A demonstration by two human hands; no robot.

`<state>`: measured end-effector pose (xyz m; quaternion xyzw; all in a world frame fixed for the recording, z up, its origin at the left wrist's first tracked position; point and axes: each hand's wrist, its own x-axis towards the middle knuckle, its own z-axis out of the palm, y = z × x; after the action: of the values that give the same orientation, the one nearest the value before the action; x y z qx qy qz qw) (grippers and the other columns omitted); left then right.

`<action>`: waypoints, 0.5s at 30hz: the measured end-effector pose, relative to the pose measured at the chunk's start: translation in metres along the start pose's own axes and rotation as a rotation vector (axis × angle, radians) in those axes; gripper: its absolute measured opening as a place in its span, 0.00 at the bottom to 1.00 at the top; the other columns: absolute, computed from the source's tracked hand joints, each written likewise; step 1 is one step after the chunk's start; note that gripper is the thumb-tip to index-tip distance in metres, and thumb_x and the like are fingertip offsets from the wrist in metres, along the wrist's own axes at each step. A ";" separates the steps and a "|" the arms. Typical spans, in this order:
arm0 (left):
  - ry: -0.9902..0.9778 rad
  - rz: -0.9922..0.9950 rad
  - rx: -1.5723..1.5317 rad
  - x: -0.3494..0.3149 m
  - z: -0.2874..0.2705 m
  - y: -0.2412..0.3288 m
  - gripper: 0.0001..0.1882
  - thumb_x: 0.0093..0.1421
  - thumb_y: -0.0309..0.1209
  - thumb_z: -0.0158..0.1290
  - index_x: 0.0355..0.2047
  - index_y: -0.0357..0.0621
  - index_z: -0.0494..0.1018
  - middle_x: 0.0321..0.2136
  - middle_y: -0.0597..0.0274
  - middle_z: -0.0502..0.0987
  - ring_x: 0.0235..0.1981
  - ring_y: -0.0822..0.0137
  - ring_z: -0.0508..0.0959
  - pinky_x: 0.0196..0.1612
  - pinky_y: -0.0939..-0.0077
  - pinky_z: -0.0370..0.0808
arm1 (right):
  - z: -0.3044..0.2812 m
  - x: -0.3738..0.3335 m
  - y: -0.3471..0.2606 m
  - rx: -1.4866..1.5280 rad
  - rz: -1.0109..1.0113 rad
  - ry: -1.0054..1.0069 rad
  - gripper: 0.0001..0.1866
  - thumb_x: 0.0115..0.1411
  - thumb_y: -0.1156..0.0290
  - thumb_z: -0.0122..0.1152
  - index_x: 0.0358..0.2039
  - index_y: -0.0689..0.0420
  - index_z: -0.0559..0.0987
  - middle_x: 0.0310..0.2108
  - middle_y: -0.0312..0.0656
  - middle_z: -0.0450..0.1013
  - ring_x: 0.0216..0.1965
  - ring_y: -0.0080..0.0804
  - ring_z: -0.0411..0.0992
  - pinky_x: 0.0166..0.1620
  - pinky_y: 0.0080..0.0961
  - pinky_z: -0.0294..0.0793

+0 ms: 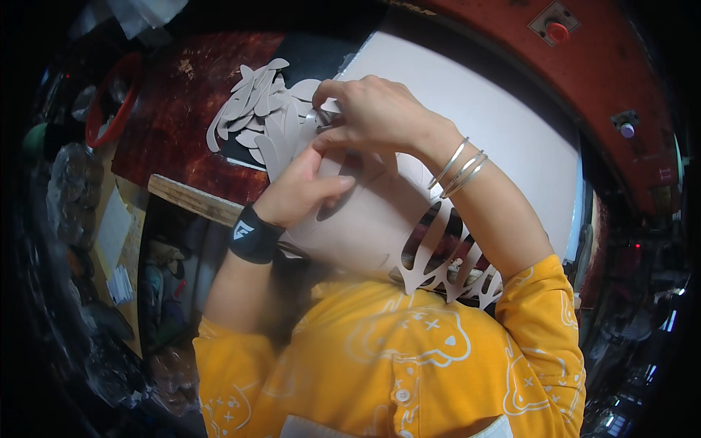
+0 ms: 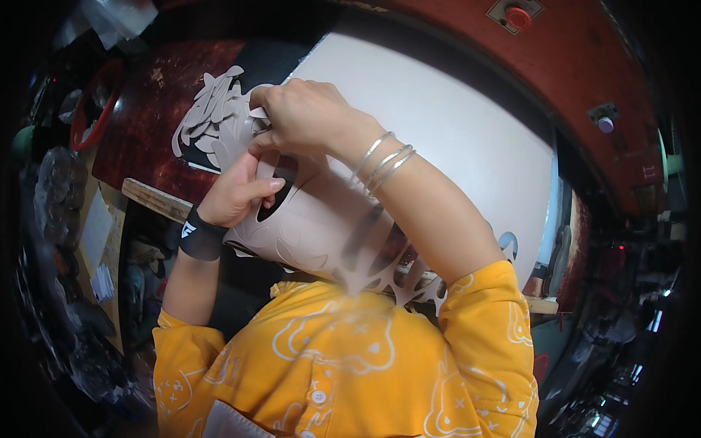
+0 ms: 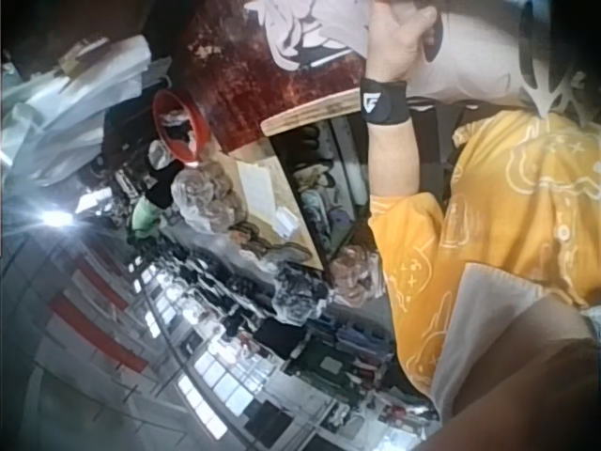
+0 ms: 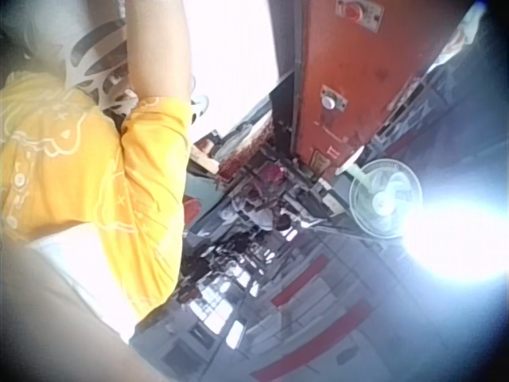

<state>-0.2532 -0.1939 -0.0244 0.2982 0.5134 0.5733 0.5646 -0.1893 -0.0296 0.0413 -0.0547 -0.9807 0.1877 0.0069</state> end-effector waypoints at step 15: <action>-0.097 -0.203 -0.093 -0.005 -0.014 -0.008 0.22 0.55 0.23 0.56 0.49 0.39 0.63 0.40 0.58 0.73 0.42 0.71 0.74 0.43 0.78 0.73 | -0.020 -0.079 0.058 0.988 0.043 0.286 0.10 0.59 0.66 0.52 0.29 0.59 0.76 0.29 0.39 0.76 0.29 0.20 0.70 0.33 0.19 0.72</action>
<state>-0.2626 -0.2034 -0.0352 0.2455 0.4859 0.5212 0.6573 -0.1037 0.0221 0.0390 -0.0903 -0.7630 0.6192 0.1620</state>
